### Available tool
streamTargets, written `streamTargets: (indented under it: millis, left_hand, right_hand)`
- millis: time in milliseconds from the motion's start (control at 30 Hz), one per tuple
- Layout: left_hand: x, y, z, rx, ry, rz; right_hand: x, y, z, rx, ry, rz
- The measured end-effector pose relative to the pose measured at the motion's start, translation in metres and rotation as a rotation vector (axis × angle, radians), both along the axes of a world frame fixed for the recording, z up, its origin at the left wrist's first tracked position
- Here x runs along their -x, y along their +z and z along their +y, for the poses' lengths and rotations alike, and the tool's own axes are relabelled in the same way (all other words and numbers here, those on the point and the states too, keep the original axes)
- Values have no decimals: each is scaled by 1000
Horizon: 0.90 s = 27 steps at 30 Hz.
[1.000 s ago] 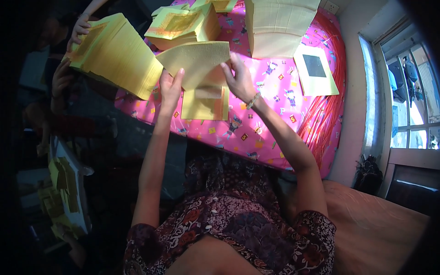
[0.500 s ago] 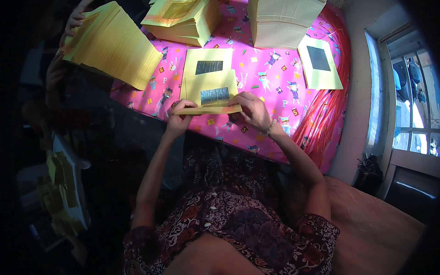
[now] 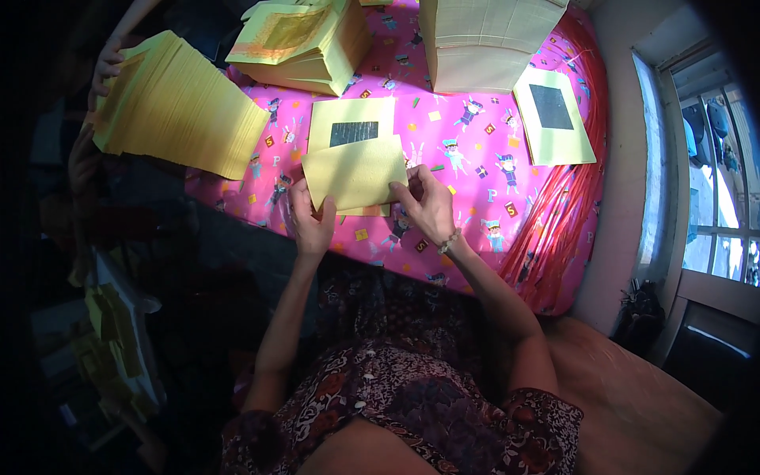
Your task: Folding and tying stacks of yellow joss paper with red string.
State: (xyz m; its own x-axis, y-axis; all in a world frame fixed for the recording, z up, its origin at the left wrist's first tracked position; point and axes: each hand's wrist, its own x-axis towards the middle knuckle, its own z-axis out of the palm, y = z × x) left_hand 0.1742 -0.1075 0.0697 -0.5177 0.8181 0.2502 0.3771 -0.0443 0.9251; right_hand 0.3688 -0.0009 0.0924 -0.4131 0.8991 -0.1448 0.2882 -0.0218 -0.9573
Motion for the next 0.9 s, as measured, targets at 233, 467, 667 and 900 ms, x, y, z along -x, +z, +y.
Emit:
streamTargets:
  millis: [233,467,667,900]
  left_hand:
    - [-7,17,4,179,83,273]
    - [-6,16,10,304,101,301]
    - [-6,16,14,263,112,368]
    - [-5,19,15,354,97,403]
  right_hand:
    - [10,-3,3,-160,-51,-192]
    - [13,-3,5,-173,-61,-279]
    - [14,-4,7,-200,-68,-316]
    - [16,-5,8,-208,-82,-323]
